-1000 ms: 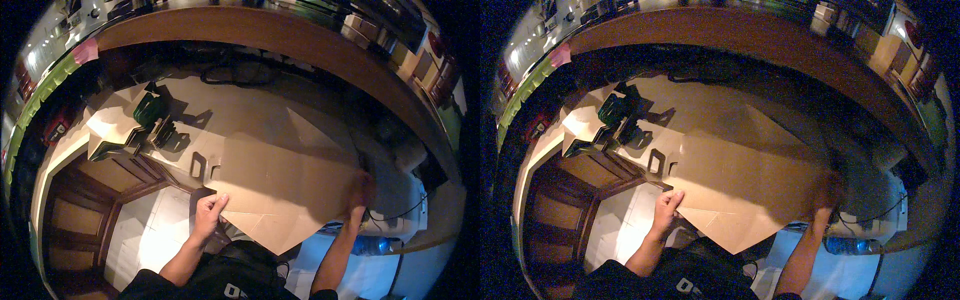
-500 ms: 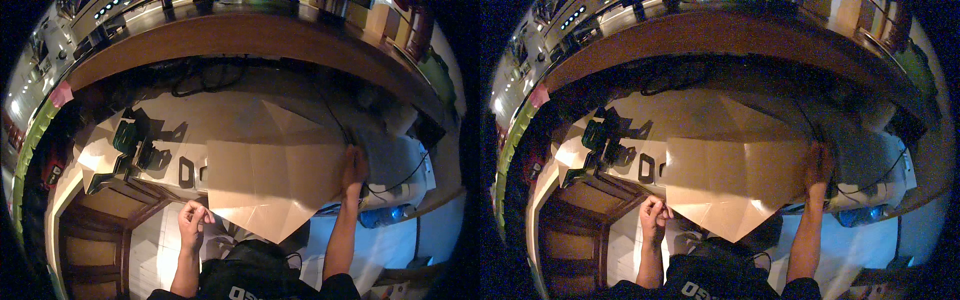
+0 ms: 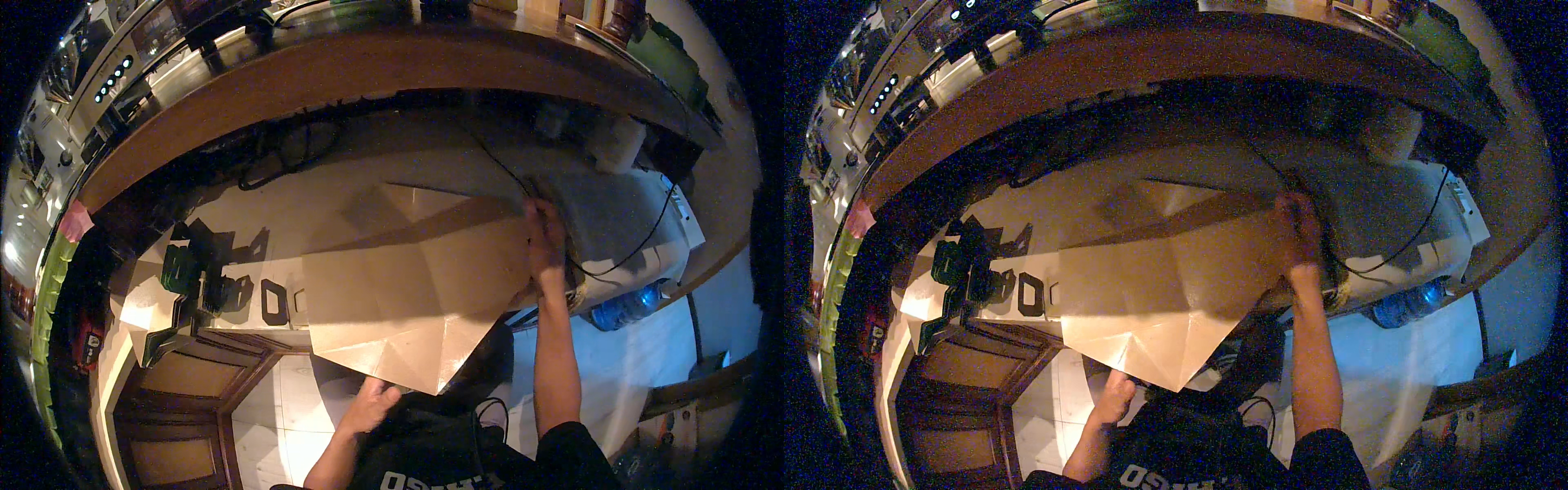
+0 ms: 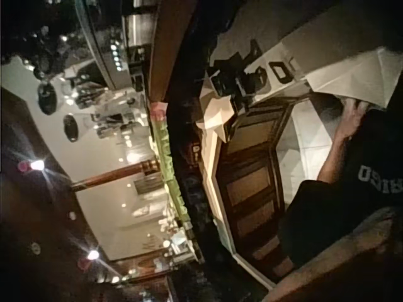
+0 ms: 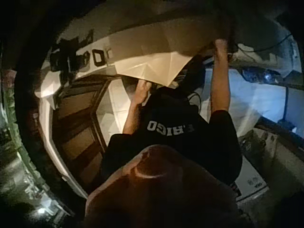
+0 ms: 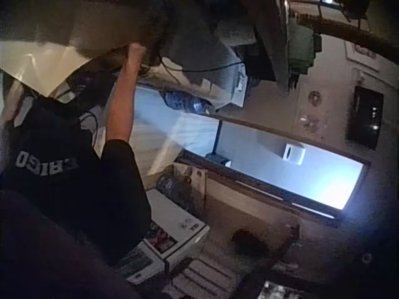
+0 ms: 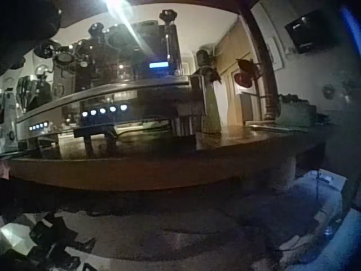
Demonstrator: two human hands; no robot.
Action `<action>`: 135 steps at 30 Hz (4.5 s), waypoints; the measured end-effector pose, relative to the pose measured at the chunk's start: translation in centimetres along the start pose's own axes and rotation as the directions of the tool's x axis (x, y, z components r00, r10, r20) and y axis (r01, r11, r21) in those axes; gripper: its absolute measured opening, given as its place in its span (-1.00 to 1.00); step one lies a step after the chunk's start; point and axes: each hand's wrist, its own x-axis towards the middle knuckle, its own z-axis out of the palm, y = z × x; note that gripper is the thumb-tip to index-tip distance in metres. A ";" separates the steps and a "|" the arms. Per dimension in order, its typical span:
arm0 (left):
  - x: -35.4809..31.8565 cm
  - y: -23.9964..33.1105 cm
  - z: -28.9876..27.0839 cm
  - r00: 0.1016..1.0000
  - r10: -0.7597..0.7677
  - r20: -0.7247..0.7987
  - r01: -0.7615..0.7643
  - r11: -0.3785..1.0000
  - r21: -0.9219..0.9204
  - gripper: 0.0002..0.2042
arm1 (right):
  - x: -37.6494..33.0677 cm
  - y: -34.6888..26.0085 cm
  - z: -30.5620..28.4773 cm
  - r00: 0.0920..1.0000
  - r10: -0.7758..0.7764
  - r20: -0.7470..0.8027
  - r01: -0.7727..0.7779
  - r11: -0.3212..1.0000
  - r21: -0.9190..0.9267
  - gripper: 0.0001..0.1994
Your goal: The person folds and assembles green and tan cardboard food containers by hand on a counter.
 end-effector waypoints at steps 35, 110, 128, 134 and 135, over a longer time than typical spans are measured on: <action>0.4 5.7 -9.9 0.850 0.185 -0.493 -0.204 0.979 0.015 -0.02 | -1.2 -5.2 -0.1 0.661 -0.048 0.749 0.132 0.990 -0.054 -0.10; 10.9 10.6 -11.2 0.970 0.227 0.089 -0.242 0.851 0.466 -0.13 | -7.9 -6.4 -7.0 0.862 0.063 0.503 0.021 0.987 -0.158 0.03; 12.2 9.2 -5.6 0.941 0.309 0.140 -0.338 0.888 0.312 -0.24 | -4.9 -8.1 -3.3 0.735 0.007 0.678 -0.161 0.973 0.164 -0.24; 11.9 10.0 -6.2 0.953 0.198 0.231 -0.277 0.878 0.389 -0.06 | -4.9 -8.0 -3.3 0.751 -0.020 0.660 -0.028 0.998 0.062 -0.28; 11.9 10.3 -6.6 0.938 0.207 0.277 -0.314 0.844 0.434 -0.04 | -4.8 -8.1 -3.4 0.746 -0.012 0.666 -0.027 0.998 0.049 -0.28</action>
